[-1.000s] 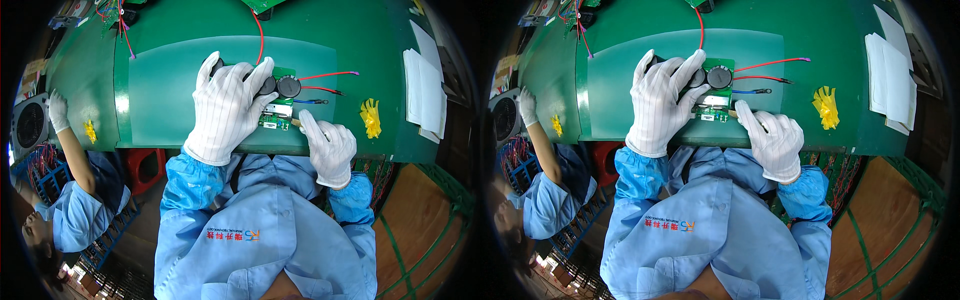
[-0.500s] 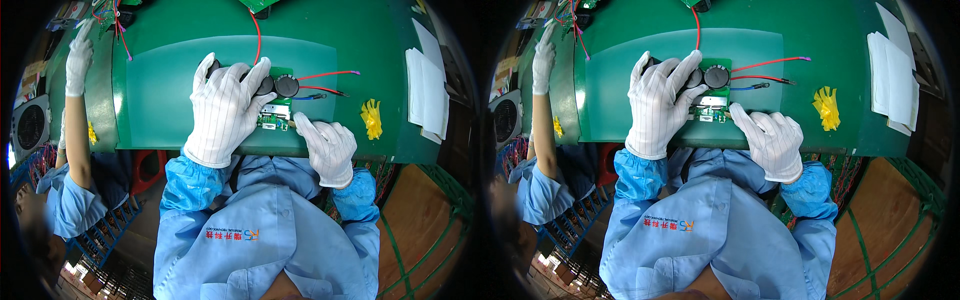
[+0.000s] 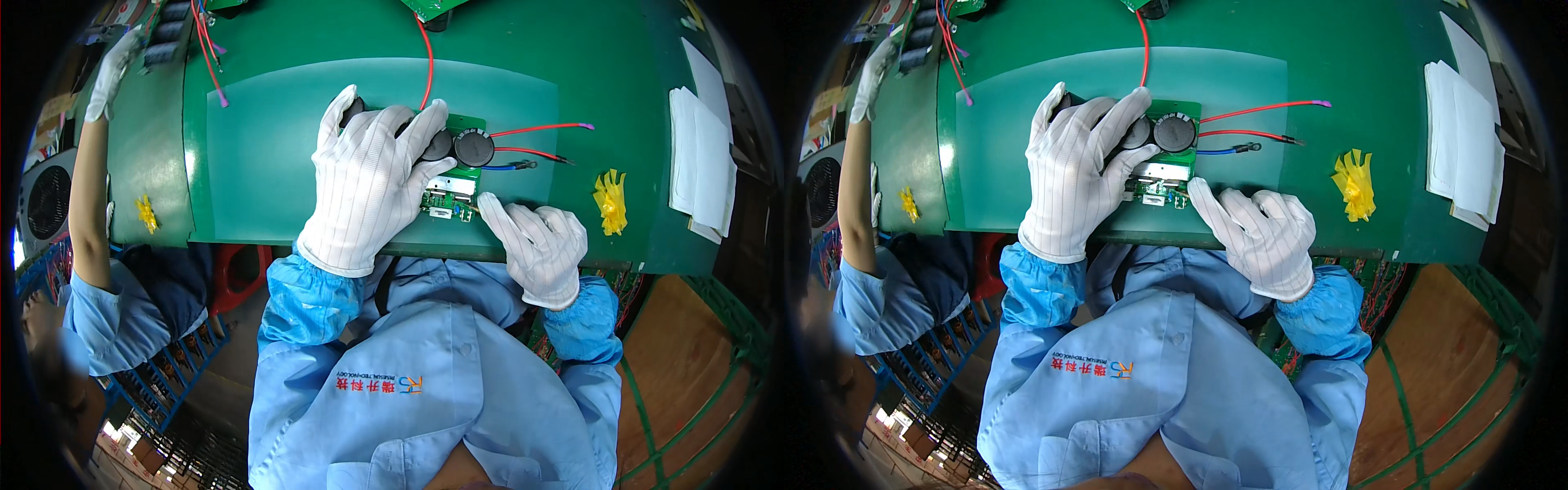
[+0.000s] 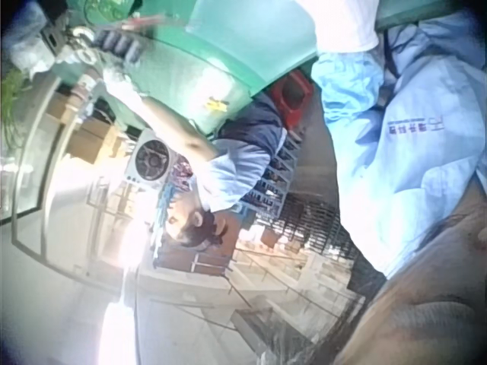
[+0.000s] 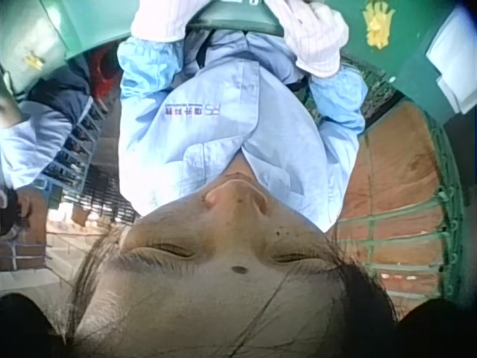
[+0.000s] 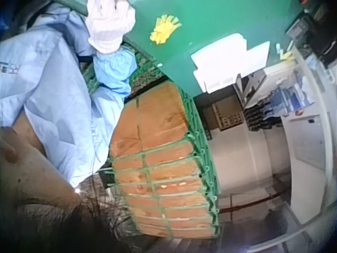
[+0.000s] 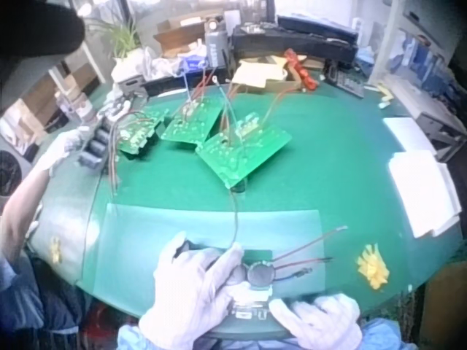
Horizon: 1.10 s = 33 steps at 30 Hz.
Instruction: Assembling electronic components onto printed circuit boards using a small brush and manual dexterity.
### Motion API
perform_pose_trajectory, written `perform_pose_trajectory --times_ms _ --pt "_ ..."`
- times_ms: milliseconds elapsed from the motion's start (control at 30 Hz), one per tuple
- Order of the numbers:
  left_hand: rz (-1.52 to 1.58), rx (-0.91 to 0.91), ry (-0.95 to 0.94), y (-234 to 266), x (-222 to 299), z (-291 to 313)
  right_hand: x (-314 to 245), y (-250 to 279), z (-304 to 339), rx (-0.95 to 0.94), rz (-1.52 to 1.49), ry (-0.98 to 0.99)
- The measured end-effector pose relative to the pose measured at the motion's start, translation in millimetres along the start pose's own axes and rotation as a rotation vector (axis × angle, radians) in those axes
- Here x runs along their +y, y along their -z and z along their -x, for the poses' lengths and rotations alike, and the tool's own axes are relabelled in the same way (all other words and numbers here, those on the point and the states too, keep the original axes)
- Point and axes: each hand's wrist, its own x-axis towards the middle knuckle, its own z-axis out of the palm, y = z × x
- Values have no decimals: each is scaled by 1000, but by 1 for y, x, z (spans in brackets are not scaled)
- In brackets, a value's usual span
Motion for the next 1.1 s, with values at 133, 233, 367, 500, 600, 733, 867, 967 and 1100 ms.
perform_pose_trajectory --times_ms 133,233,367,500,600,733,867,967,1100 --pt "-1 11 -6 0 -1 0 3 4 -3 -36 -23 32" --pt "10 6 -2 2 -1 0 11 2 -3 -69 -113 20" --pt "18 0 -3 2 -3 -1 8 2 -6 -32 -28 23" --pt "15 16 -11 1 -2 0 3 3 -7 -84 -20 7" --pt "12 26 -16 0 -2 1 8 3 -5 -98 -110 3" --pt "13 36 -24 0 -3 3 10 -1 -7 -16 -55 30" --pt "10 31 -23 1 0 3 2 1 -6 -52 -18 13" --pt "12 37 -34 -1 -2 5 2 1 -3 -82 -66 1" --pt "16 33 -19 1 -2 5 4 3 -8 -73 -43 0"
